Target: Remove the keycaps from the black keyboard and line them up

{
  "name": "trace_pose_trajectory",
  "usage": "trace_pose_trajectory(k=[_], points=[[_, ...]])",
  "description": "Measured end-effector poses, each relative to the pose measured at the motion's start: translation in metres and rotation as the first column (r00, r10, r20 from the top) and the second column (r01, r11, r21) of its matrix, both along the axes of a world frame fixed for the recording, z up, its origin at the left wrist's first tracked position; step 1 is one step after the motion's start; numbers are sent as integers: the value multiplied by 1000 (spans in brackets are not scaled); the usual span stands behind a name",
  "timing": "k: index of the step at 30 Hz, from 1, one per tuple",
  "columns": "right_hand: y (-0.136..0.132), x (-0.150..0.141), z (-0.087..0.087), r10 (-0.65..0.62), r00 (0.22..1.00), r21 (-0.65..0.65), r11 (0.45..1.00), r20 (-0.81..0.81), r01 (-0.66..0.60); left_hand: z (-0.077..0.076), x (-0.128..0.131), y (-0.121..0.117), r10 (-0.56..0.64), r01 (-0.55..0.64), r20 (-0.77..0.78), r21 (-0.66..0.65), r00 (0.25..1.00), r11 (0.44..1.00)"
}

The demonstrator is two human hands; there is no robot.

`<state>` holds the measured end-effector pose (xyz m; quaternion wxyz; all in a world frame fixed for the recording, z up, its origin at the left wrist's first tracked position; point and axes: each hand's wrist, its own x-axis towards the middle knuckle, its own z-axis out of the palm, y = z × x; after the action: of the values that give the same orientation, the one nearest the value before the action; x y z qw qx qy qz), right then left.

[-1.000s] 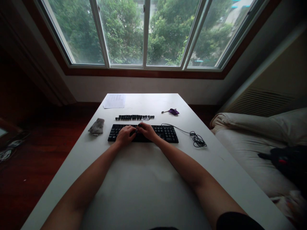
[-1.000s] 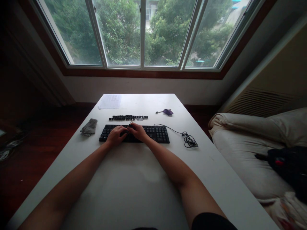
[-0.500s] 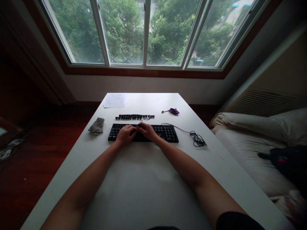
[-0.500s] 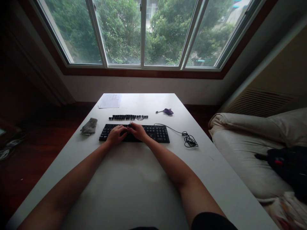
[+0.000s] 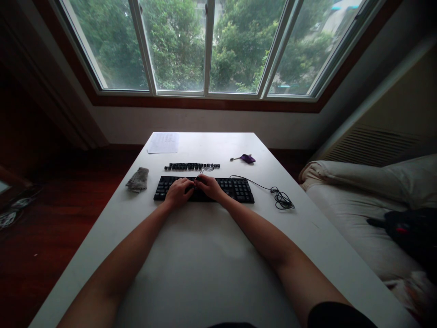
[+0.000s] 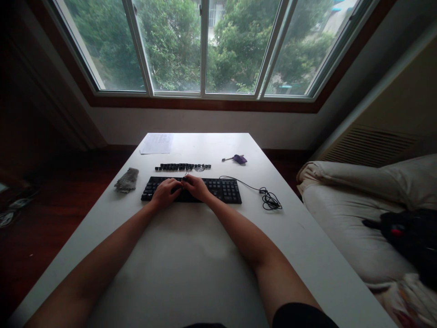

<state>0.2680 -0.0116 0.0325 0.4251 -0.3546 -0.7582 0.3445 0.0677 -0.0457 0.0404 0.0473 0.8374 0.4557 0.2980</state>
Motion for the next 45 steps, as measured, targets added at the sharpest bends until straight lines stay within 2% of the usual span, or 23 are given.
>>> trace_pose_trajectory(k=[45], points=[[-1, 0, 2, -11, 999, -11, 1000, 35, 12, 1, 1, -1, 4, -4, -8, -7, 1000, 1000]])
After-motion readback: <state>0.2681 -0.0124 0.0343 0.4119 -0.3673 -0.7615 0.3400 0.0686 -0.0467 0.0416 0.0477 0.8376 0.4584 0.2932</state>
